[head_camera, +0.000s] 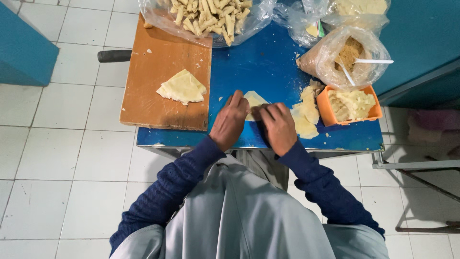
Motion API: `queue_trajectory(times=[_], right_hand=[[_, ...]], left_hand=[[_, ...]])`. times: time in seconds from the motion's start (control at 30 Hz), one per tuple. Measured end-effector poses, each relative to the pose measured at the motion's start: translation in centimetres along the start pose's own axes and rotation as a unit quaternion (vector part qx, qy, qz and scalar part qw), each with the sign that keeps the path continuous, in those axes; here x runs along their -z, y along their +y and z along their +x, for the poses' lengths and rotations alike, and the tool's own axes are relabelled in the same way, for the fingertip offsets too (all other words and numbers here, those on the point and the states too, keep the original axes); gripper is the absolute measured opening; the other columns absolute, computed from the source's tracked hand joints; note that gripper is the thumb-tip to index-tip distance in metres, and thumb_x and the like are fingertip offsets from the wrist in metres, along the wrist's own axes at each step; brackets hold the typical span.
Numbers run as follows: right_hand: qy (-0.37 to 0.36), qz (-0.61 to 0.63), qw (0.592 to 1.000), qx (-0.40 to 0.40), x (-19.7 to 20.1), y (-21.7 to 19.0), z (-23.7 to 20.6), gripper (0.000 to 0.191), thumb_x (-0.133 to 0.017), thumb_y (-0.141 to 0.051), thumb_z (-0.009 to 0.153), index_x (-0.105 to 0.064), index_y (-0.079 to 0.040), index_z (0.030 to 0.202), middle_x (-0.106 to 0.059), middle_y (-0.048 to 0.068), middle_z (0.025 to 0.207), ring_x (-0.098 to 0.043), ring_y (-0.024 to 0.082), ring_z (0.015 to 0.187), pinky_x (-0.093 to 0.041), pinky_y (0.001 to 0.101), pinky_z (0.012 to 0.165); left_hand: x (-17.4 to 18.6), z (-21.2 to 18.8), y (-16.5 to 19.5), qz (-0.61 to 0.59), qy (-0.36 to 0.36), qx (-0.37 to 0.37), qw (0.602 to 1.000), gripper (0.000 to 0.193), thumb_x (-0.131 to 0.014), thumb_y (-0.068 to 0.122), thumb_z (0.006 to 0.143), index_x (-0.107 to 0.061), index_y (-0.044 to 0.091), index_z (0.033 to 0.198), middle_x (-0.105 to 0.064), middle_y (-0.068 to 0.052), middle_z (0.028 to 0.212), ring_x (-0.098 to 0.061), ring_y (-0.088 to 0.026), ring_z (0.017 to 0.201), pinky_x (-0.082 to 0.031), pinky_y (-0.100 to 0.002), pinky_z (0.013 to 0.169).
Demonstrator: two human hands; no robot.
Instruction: The person pinches off pieces of dough and rolls and shapes them by hand into stick forms on a blue table, then places the finished sticks into a plastic bag filled with similar sticks. They repeat this cycle, occasionally reaching into the bag of completed sticks.
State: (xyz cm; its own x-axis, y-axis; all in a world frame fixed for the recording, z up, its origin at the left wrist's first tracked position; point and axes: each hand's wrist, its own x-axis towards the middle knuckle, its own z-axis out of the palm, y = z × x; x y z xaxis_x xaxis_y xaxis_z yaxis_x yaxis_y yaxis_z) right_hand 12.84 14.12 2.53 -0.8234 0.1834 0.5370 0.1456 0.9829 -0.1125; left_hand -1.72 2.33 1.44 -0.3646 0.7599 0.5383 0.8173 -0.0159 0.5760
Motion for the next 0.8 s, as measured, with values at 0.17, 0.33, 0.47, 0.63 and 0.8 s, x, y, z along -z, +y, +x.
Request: queue_trajectory(times=[0.17, 0.33, 0.47, 0.63, 0.8], right_hand=[[-0.024, -0.063, 0.998, -0.003, 0.4, -1.2, -0.4, 0.042, -0.062, -0.007, 0.088, -0.067, -0.006, 0.129, -0.061, 0.007, 0.131, -0.054, 0.028, 0.114, -0.045, 0.0416, 0.093], [-0.034, -0.109, 0.993, 0.005, -0.5, -0.4, 2.0, 0.055, -0.061, -0.005, 0.086, -0.064, -0.012, 0.14, -0.054, 0.007, 0.144, -0.052, 0.03, 0.114, -0.044, 0.0434, 0.092], [-0.056, -0.107, 0.993, 0.009, -0.7, 1.3, 3.8, 0.058, -0.064, -0.002, 0.084, -0.064, -0.019, 0.14, -0.054, 0.007, 0.144, -0.051, 0.03, 0.112, -0.043, 0.0433, 0.089], [-0.091, 0.114, 0.989, 0.016, -0.3, 2.8, 5.1, 0.062, -0.067, 0.0, 0.087, -0.06, -0.018, 0.147, -0.067, 0.003, 0.115, -0.059, 0.027, 0.103, -0.043, 0.0409, 0.09], [-0.071, 0.053, 0.994, 0.062, -0.2, 1.6, 5.7, 0.055, -0.072, -0.007, 0.093, -0.062, -0.021, 0.145, -0.07, 0.001, 0.094, -0.064, 0.023, 0.091, -0.044, 0.039, 0.089]], left_hand=[[1.0, -2.0, 1.1, -0.051, 0.002, 0.029, 0.998, 0.025, -0.06, 0.0, 0.095, -0.054, -0.005, 0.118, -0.051, -0.021, 0.121, -0.057, -0.041, 0.11, -0.05, -0.047, 0.085], [1.4, -3.2, 1.3, 0.039, -0.036, -0.032, 0.998, 0.035, -0.059, 0.001, 0.094, -0.056, -0.002, 0.128, -0.053, -0.018, 0.132, -0.055, -0.036, 0.118, -0.05, -0.044, 0.094], [1.4, -3.6, 1.1, 0.067, -0.035, -0.064, 0.995, 0.039, -0.061, 0.008, 0.094, -0.057, -0.002, 0.131, -0.055, -0.015, 0.136, -0.054, -0.033, 0.124, -0.049, -0.042, 0.1], [1.1, -3.7, 1.2, 0.048, -0.047, -0.031, 0.997, 0.037, -0.064, 0.01, 0.094, -0.06, 0.0, 0.129, -0.058, -0.014, 0.134, -0.055, -0.031, 0.119, -0.049, -0.042, 0.097], [1.2, -3.5, 1.3, 0.049, -0.04, -0.044, 0.997, 0.038, -0.065, 0.011, 0.093, -0.06, 0.0, 0.129, -0.059, -0.013, 0.133, -0.055, -0.031, 0.119, -0.049, -0.04, 0.097]])
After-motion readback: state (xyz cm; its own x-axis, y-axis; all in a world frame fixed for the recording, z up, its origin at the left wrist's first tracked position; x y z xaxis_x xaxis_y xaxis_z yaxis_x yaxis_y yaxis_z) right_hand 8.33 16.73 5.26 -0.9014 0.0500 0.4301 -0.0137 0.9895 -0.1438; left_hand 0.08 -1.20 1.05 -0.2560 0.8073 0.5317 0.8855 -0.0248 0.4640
